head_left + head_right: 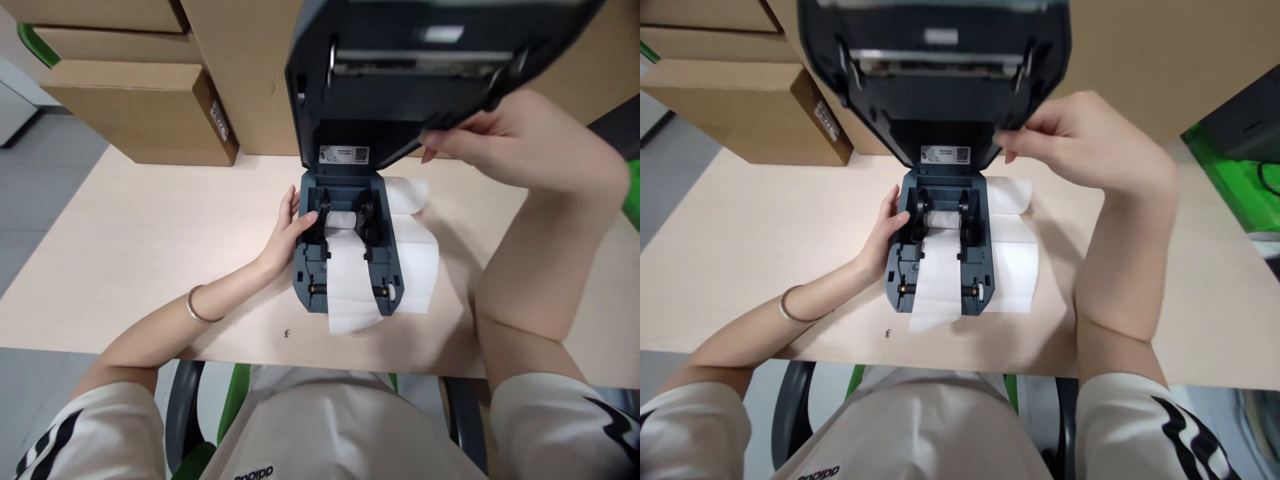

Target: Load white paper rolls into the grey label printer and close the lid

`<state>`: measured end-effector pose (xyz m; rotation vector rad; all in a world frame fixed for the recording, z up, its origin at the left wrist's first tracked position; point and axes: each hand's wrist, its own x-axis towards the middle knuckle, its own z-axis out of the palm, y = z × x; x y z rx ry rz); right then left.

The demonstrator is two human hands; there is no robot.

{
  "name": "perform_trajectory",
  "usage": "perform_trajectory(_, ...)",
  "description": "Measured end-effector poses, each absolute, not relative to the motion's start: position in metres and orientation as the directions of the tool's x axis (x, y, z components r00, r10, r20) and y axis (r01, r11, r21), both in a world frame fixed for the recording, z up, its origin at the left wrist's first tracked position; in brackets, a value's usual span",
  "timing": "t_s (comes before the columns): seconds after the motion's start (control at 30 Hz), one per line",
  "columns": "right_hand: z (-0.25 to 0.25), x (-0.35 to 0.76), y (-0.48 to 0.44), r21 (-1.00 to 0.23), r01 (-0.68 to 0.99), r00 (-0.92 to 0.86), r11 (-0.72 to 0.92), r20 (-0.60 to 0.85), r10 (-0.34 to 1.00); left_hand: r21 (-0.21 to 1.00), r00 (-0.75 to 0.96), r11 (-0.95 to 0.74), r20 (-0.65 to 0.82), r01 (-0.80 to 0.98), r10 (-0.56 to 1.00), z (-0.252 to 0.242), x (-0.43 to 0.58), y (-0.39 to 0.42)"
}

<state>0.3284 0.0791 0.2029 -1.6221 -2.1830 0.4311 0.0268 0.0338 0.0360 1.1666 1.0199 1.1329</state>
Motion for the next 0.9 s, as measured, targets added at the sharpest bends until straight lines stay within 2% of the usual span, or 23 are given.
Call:
perform_trajectory(0.1, 0.191, 0.325, 0.088, -0.541, 0.808, -0.159, 0.234, 0.181, 0.970, 0.995, 0.182, 0.091, -0.081, -0.047, 0.980, 0.045, 0.029, 0.030)
perform_trajectory(0.17, 0.186, 0.319, 0.093, -0.568, 0.798, -0.097, 0.200, 0.207, 0.974, 0.997, 0.194, 0.071, -0.066, -0.018, 0.979, 0.050, 0.029, 0.028)
perform_trajectory(0.3, 0.186, 0.309, 0.093, -0.557, 0.810, -0.117, 0.184, 0.154, 0.981, 0.999, 0.206, 0.005, 0.004, -0.042, 0.979, 0.053, 0.029, 0.028)
perform_trajectory(0.4, 0.188, 0.302, 0.086, -0.452, 0.876, -0.140, 0.170, 0.100, 0.985, 0.999, 0.204, -0.017, 0.024, -0.036, 0.979, 0.051, 0.027, 0.029)
perform_trajectory(0.5, 0.186, 0.288, 0.078, -0.297, 0.941, -0.127, 0.162, 0.135, 0.983, 0.999, 0.201, -0.047, 0.047, -0.004, 0.978, 0.052, 0.026, 0.031)
perform_trajectory(0.6, 0.176, 0.269, 0.072, -0.177, 0.930, -0.305, 0.321, 0.115, 0.945, 0.998, 0.192, -0.064, 0.060, 0.014, 0.980, 0.055, 0.026, 0.032)
perform_trajectory(0.73, 0.147, 0.249, 0.070, -0.098, 0.760, -0.641, 0.642, 0.041, 0.766, 0.997, 0.186, -0.072, 0.066, 0.025, 0.980, 0.055, 0.024, 0.032)
perform_trajectory(0.8, 0.130, 0.244, 0.071, -0.086, 0.728, -0.681, 0.680, 0.020, 0.732, 0.994, 0.181, -0.107, 0.099, 0.037, 0.979, 0.053, 0.023, 0.033)
perform_trajectory(0.9, 0.114, 0.237, 0.074, -0.109, 0.748, -0.661, 0.654, -0.033, 0.750, 0.986, 0.191, -0.152, 0.138, 0.065, 0.972, 0.049, 0.021, 0.034)
